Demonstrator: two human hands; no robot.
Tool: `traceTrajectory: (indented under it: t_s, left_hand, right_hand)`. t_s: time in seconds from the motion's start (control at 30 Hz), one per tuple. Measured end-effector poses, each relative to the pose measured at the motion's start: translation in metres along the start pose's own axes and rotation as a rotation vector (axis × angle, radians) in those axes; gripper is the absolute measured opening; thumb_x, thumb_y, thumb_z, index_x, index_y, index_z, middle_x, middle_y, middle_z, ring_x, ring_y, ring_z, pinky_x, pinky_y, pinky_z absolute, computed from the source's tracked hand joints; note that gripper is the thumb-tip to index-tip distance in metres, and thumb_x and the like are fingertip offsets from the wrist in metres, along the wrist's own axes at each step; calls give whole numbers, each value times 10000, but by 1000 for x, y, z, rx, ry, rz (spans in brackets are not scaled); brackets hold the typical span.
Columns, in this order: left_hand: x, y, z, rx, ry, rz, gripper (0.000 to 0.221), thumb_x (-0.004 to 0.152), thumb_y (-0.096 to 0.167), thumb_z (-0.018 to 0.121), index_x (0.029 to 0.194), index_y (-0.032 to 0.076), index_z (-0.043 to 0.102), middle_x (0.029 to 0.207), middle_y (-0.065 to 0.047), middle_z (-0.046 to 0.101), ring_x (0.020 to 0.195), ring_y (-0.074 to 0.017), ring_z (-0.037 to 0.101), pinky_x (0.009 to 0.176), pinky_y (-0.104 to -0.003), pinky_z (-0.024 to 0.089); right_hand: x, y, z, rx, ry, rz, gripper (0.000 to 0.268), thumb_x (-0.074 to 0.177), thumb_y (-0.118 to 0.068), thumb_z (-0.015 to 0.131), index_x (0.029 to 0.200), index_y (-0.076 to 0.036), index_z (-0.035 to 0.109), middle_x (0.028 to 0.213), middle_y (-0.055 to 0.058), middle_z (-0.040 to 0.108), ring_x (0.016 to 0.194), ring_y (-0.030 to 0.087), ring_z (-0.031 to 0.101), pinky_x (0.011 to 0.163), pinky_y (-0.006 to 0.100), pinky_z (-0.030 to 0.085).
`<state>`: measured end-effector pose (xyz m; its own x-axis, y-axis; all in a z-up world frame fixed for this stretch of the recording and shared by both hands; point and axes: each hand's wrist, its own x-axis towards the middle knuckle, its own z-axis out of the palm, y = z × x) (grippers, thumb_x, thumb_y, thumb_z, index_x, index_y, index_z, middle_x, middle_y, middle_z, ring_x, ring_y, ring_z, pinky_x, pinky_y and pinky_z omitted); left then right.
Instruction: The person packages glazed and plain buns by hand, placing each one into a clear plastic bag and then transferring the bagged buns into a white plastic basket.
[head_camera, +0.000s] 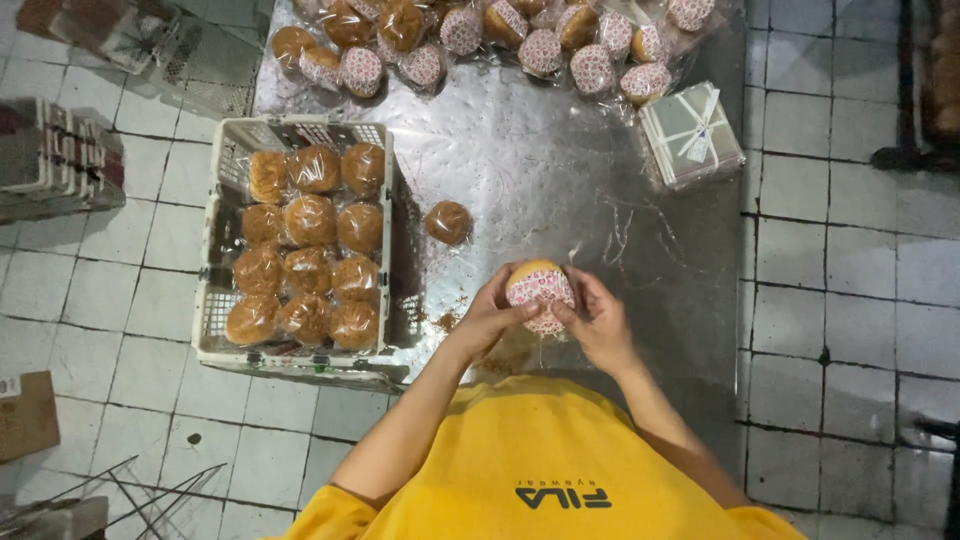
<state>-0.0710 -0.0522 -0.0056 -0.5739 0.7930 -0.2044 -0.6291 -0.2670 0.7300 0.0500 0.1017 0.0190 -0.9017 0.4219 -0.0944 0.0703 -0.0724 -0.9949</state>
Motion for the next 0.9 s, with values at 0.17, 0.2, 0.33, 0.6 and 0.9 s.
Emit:
traceTrajectory:
  t_s: [0.17,0.2,0.33,0.6,0.9]
  left_hand:
    - [0,34,28,0,30,2,700,783,80,850,1409,34,539,1176,-150,680,1050,-239,692,899,-373,609]
    - [3,38,29,3,24,-2,700,783,80,850,1409,34,539,1176,-150,680,1050,-239,692,899,-373,609]
    - [2,44,30,116,-80,33,795,699,56,906,1410,8,553,1220,-184,671,1094,-262,668,947,-402,580]
    - [1,32,32,193,-179,63,862,696,-62,871,1471,4,499,1329,-138,646,1249,-180,569,1094,-349,463]
    - [-7,48,38,221,-212,-42,1040,707,-106,829,1607,80,342,1246,-180,677,1074,-208,657,945,-334,572]
  right_hand:
    - [8,-2,6,-23,109,-3,509,802,-167,885,1250,-65,668,1128,91,769,957,170,714,845,353,592]
    - [13,-15,2,-21,116,-5,509,802,-167,885,1250,-65,668,1128,91,769,957,170,714,845,353,592]
    - [36,-72,-12,-459,257,-417,191,866,-233,862,1016,-150,777,893,-3,738,745,146,675,648,259,525]
    - [70,-95,-14,-1120,-216,-602,118,827,-172,803,900,-86,768,762,99,705,740,302,708,652,399,559]
    - [88,-44,-47,-1232,-80,-618,110,859,-198,729,814,-113,676,686,37,596,700,252,673,642,363,533]
